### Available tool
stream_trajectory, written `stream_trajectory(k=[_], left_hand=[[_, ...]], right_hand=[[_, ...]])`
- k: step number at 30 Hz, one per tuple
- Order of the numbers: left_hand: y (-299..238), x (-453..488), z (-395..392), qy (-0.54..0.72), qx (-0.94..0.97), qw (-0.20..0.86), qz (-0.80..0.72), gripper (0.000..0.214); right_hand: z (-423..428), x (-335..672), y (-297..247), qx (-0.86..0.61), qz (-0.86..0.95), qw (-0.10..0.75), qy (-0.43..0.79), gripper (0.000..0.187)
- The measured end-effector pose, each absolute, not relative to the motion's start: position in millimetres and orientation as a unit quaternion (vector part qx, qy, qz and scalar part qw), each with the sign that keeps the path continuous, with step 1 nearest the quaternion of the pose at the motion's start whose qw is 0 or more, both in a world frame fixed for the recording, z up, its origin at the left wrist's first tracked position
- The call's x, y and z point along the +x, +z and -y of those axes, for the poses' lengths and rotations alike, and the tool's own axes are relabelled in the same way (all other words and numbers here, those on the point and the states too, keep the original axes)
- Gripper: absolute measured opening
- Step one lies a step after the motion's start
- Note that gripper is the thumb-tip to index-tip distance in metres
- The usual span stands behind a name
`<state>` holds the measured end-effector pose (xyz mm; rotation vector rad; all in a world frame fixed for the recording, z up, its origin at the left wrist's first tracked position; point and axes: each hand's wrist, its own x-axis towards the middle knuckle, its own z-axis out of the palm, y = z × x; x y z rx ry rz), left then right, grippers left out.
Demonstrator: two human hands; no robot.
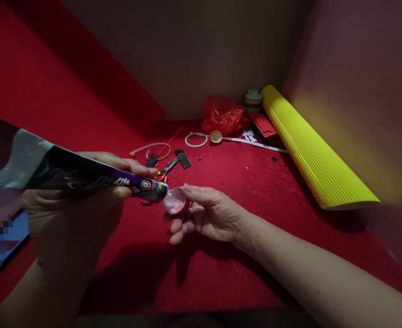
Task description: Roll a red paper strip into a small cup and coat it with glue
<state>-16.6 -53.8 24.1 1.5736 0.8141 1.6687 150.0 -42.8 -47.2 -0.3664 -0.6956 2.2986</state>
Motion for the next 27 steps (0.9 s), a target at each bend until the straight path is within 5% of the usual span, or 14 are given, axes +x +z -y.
stream_trajectory(k=[27], left_hand=[[16, -27, 45, 0.615, 0.64, 0.352, -0.298, 0.022]], right_hand=[[46, 145, -40, -0.149, 0.289, 0.41, 0.852, 0.019]])
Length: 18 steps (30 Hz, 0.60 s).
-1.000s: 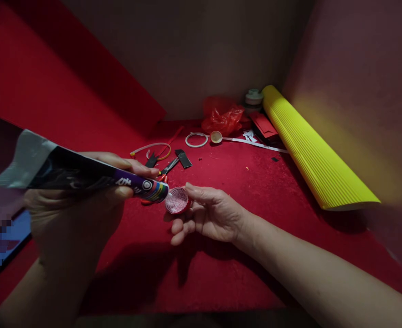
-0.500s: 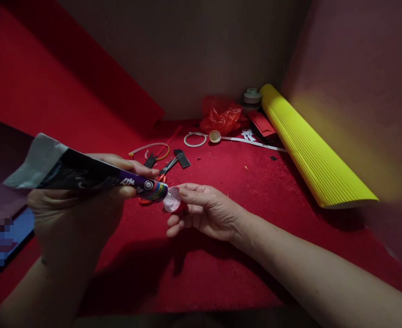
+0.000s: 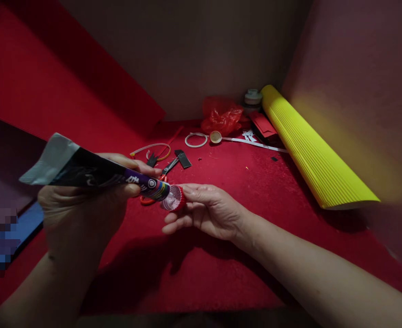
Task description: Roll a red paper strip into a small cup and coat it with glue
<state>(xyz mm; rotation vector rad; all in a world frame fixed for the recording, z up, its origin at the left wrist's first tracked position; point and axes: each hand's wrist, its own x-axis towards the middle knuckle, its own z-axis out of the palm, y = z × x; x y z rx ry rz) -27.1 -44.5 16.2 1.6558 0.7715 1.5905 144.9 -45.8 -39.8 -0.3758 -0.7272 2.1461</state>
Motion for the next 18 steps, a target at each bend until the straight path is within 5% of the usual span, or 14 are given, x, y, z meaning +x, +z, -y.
stream_trajectory(k=[18], left_hand=[[16.1, -28.2, 43.5, 0.604, 0.646, 0.355, -0.303, 0.021]], right_hand=[[45.8, 143.4, -41.4, -0.147, 0.293, 0.42, 0.846, 0.02]])
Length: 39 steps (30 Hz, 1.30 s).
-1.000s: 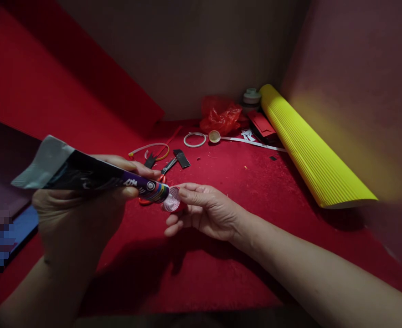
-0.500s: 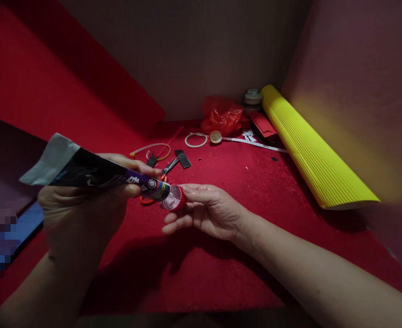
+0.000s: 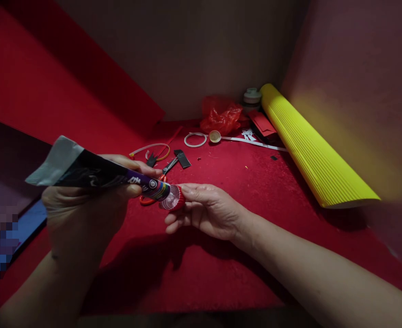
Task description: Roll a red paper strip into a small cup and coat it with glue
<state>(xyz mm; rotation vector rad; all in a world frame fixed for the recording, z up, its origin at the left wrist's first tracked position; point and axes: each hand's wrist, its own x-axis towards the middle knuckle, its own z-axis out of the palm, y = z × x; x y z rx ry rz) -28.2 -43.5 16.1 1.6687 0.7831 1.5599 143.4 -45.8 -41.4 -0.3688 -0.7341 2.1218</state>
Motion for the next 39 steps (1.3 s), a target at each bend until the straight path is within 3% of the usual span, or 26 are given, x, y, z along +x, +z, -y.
stream_trajectory(k=[8, 14, 23, 39], left_hand=[[19, -22, 54, 0.606, 0.639, 0.298, -0.369, 0.017], [22, -23, 51, 0.588, 0.673, 0.28, -0.352, 0.022], [22, -18, 53, 0.622, 0.648, 0.252, -0.361, 0.013], [21, -17, 54, 0.632, 0.637, 0.264, -0.355, 0.016]], right_hand=[[46, 143, -40, -0.154, 0.282, 0.416, 0.851, 0.022], [46, 145, -42, -0.152, 0.282, 0.414, 0.852, 0.02], [45, 148, -44, -0.159, 0.283, 0.411, 0.852, 0.021], [44, 147, -42, -0.16, 0.285, 0.411, 0.851, 0.021]])
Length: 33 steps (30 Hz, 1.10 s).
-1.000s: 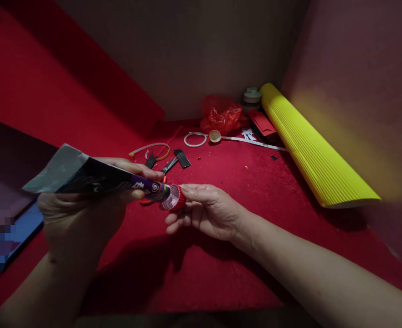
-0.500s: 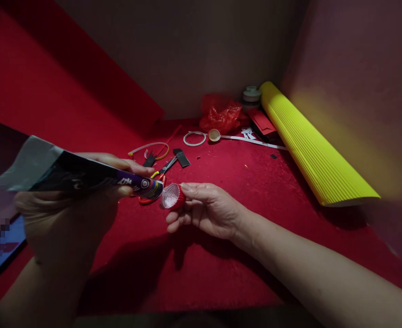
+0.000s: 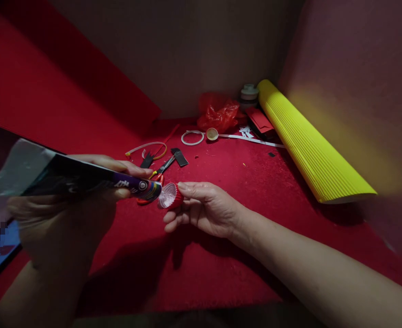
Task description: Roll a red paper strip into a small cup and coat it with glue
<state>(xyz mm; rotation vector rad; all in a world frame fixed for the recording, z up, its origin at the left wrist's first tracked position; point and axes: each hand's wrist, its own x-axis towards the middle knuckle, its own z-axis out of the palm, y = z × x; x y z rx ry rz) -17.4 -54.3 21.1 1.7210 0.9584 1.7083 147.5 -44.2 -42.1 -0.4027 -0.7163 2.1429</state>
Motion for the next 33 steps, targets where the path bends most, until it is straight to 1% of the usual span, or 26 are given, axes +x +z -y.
stream_trajectory(k=[6, 14, 20, 26, 33], left_hand=[[21.4, -23.7, 52.5, 0.592, 0.676, 0.257, -0.354, 0.014], [22.2, -17.2, 55.4, 0.639, 0.643, 0.249, -0.341, 0.013], [23.3, -15.2, 55.3, 0.638, 0.642, 0.255, -0.34, 0.009], [17.5, -15.3, 54.0, 0.611, 0.651, 0.318, -0.318, 0.011], [21.3, -21.8, 52.9, 0.592, 0.682, 0.275, -0.33, 0.015]], right_hand=[[44.6, 147.2, -40.7, -0.168, 0.283, 0.413, 0.849, 0.019], [44.2, 147.5, -43.4, -0.156, 0.278, 0.411, 0.854, 0.02], [43.8, 146.5, -43.3, -0.157, 0.284, 0.409, 0.853, 0.02], [44.3, 145.7, -41.0, -0.166, 0.286, 0.41, 0.85, 0.018], [43.6, 146.2, -41.0, -0.158, 0.283, 0.409, 0.853, 0.019]])
